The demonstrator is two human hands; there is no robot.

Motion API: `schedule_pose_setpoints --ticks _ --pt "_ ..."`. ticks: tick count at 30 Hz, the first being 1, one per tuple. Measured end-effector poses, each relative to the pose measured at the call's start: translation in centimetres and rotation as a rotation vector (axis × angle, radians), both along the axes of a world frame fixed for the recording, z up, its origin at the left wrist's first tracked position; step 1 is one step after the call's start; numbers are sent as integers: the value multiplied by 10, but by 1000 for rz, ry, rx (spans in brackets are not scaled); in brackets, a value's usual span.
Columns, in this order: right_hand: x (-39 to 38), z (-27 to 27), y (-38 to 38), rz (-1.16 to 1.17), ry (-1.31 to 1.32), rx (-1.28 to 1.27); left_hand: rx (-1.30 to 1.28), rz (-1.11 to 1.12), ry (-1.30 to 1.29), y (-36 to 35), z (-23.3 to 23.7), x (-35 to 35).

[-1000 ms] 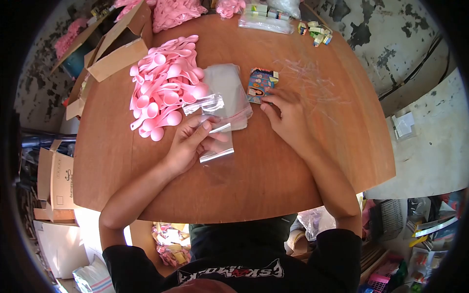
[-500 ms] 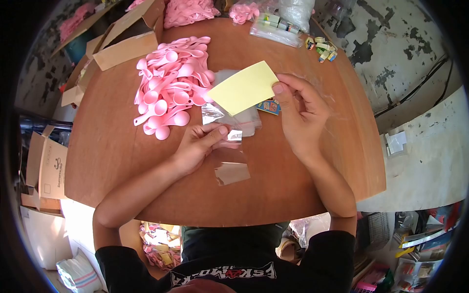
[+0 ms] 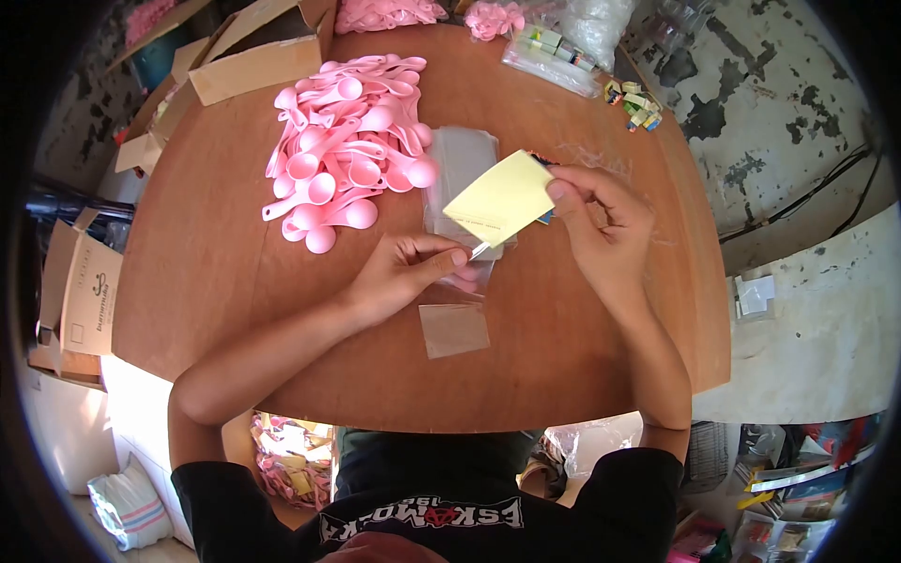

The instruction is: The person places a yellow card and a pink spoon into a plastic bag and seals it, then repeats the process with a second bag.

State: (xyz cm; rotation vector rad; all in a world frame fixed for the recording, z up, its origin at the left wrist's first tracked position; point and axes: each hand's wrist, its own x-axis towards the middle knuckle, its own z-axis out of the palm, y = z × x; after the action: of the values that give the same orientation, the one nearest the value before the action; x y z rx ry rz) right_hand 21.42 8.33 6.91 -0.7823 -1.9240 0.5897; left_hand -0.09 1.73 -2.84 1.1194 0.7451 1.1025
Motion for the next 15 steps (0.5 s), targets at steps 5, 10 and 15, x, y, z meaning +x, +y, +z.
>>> schedule_pose_setpoints --ticks 5,10,15 --pt "2 9 -14 -47 259 39 2 11 37 -3 2 2" --pt "-10 2 -13 15 121 60 40 7 78 -4 2 2" --pt "-1 1 -5 37 1 -64 78 17 41 -6 4 2"
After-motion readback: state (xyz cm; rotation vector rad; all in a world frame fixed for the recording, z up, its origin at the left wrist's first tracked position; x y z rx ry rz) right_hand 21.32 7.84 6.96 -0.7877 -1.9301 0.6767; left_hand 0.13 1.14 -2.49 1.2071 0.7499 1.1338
